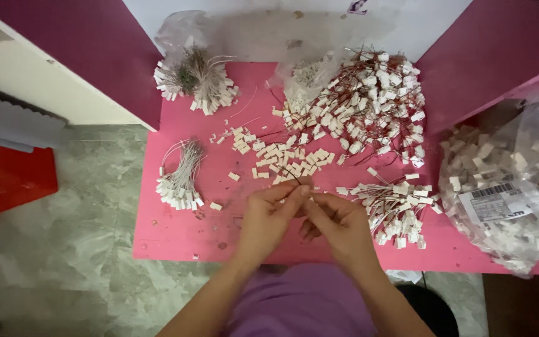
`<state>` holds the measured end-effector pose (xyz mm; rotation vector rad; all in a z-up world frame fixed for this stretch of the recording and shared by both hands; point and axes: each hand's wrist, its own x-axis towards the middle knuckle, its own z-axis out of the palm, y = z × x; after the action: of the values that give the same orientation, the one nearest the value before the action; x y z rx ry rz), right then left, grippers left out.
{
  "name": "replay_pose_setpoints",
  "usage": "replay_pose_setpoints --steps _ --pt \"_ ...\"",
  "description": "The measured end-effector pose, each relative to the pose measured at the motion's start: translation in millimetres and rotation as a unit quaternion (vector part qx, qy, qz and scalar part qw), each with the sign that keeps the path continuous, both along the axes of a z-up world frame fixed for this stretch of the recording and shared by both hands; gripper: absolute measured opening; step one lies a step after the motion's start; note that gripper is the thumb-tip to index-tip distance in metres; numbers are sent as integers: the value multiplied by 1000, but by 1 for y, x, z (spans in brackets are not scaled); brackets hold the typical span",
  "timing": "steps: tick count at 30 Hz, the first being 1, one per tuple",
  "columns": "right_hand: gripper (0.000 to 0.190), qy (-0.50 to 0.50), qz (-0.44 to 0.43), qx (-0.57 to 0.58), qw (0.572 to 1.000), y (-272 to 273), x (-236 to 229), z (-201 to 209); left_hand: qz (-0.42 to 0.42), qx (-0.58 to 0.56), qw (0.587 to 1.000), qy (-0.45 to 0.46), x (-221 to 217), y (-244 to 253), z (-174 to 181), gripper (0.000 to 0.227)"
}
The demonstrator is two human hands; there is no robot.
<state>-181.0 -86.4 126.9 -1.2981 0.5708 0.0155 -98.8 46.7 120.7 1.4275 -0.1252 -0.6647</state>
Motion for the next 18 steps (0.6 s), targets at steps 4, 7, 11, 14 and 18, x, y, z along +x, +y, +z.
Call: replay_pose_setpoints --steps 4,7,11,14,18 --pt "27 -37 21 -25 999 2 -11 -24 -5 -92 996 18 11 6 -3 26" --pt "28 -14 55 -12 998 -3 -17 -24 39 -110 990 81 17 4 19 26" --pt "32 -42 74 -18 996 -32 -8 4 -40 -125 990 58 16 12 14 27" --pt "29 -19 19 -36 999 -47 -4 13 -151 -133 978 53 12 12 7 29" --pt "20 -71 63 11 995 -47 0 18 -240 -155 947 145 11 10 21 25"
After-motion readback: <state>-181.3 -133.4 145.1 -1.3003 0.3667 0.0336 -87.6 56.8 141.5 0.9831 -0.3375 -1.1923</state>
